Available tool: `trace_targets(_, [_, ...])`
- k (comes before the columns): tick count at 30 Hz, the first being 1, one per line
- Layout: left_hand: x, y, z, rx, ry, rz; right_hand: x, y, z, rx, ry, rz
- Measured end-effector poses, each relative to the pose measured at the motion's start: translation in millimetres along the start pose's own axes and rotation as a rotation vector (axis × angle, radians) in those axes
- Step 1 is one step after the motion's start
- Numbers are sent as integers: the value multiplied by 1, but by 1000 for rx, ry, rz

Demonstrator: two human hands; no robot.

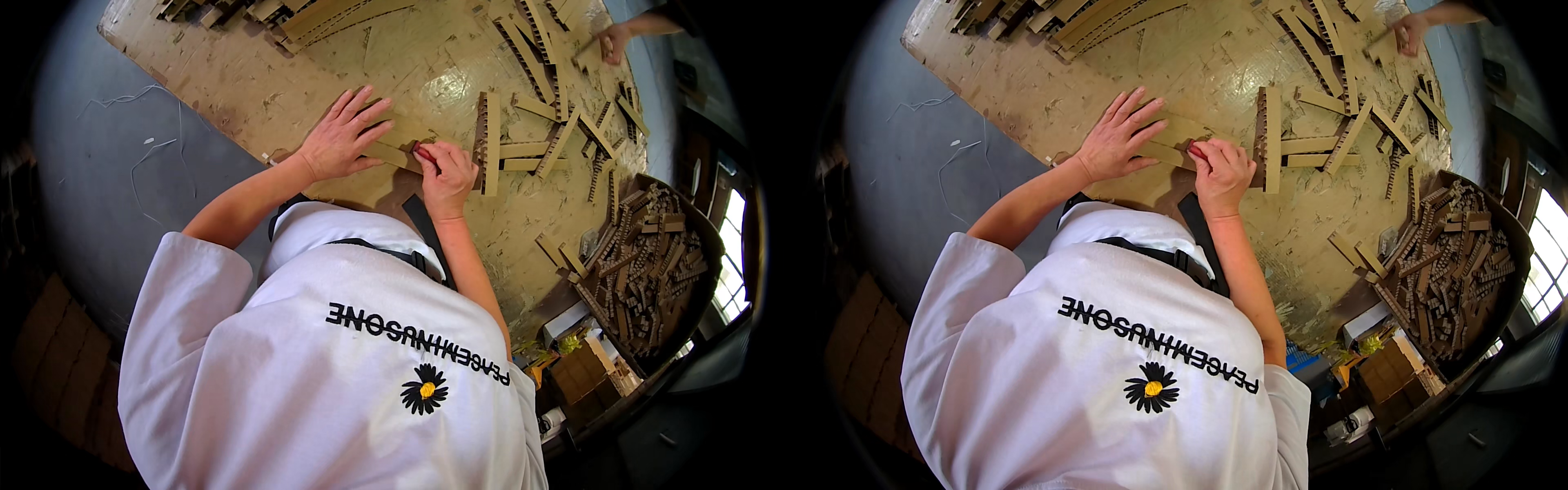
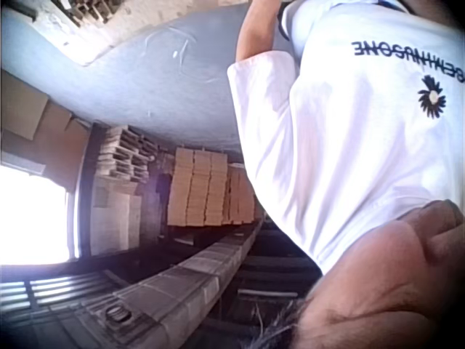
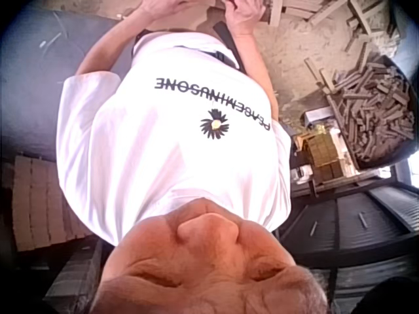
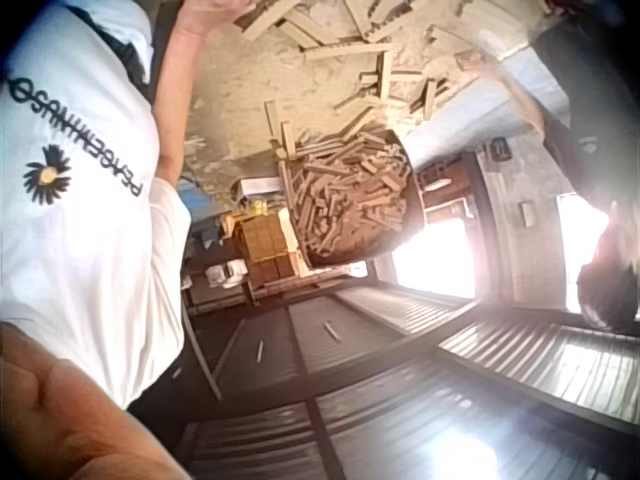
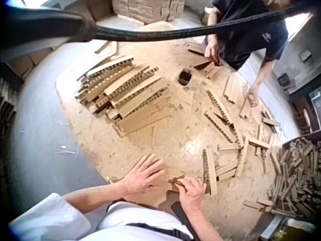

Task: The person scrapes small wooden pieces on a workbench using a red-handled tool, then gathers the pieces and places them into a red basket. A coworker is visible across the table performing similar actions.

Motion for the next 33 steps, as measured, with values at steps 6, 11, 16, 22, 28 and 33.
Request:
trace_targets(6, [-1, -3, -1, -17, 13, -14, -1, 2, -2, 9, 0, 5])
trace_targets(11, [-4, -12, 0, -73, 61, -87, -3, 2, -1, 18, -5, -5])
trace_targets(16, [-11, -8, 1, -31, -132, -167, 0, -4, -3, 164, 53, -24])
trace_targets(22, [-15, 3, 5, -73, -216, -142, -13, -44, -5, 409, 227, -155])
trace_targets(28, [-14, 4, 4, -88, -202, -155, -33, -25, -1, 239, 77, -30])
trace_targets(33, [-15, 2, 5, -102, -218, -160, -25, -14, 10, 179, -2, 31])
Point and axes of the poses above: each hand's wrist, its own x-axis towards the middle knuckle, its own y-axis out of the palm, z = x × y, the point moved 7 cm from there along x, towards the middle knuckle, and after that the axes turned 9 degrees about z, right-handed, at the moved point
